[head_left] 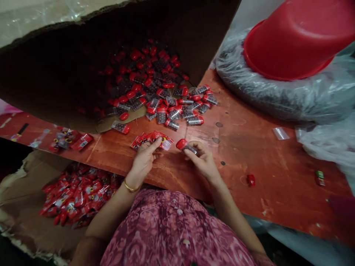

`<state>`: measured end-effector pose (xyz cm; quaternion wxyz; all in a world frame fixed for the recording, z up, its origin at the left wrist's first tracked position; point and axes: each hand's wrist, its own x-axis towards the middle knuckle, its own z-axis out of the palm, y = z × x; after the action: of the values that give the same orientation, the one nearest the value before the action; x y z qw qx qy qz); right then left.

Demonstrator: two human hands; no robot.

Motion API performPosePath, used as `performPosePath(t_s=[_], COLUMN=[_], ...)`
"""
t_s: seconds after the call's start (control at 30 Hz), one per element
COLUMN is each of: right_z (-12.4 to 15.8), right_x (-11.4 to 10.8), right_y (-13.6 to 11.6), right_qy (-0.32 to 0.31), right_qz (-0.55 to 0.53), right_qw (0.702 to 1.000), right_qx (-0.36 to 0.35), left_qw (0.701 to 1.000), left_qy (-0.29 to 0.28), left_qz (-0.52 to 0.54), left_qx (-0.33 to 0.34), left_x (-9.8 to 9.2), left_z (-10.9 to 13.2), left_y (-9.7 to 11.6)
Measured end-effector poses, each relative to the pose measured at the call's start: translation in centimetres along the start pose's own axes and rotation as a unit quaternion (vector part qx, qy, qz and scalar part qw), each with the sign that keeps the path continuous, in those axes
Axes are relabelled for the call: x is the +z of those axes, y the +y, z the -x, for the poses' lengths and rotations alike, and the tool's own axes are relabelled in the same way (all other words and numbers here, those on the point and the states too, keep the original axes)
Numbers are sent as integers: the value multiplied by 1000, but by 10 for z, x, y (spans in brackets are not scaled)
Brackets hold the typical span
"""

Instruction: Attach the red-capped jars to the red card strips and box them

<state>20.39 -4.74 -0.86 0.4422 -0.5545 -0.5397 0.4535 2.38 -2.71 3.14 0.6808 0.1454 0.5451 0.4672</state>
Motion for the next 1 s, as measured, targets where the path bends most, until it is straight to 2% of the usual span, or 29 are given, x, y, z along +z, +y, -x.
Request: performPosePath(t_s=[0.07, 0.23, 0.4, 0.57, 0.67, 0.87, 1.0], right_z=[9, 16, 12, 12, 13, 13, 14], right_x=[-3, -1, 3, 5, 7, 13, 16], right_y=[-14, -33, -29, -24, -23, -26, -24], right_qy=[-41, -49, -77, -77, -79, -69, -59], right_qz=[-77, -94, -131, -169, -157, -104, -106], right_qw=[996, 994, 984, 972, 976, 991, 991], right_qx=[26, 14, 92, 142, 128, 54, 58], left_qw=[1000, 999, 995, 993, 991, 988, 989], left_qy=[-9, -29, -72, -80, -80, -76, -47], left_qz=[-6, -41, -59, -65, -84, -101, -98], left_qx=[1, 13, 36, 58, 69, 86, 105], left_x=[1, 6, 8, 4, 0, 0, 3], left_z=[2, 7, 10, 6, 2, 2, 4], left_y=[0, -2, -3, -5, -6, -11, -16])
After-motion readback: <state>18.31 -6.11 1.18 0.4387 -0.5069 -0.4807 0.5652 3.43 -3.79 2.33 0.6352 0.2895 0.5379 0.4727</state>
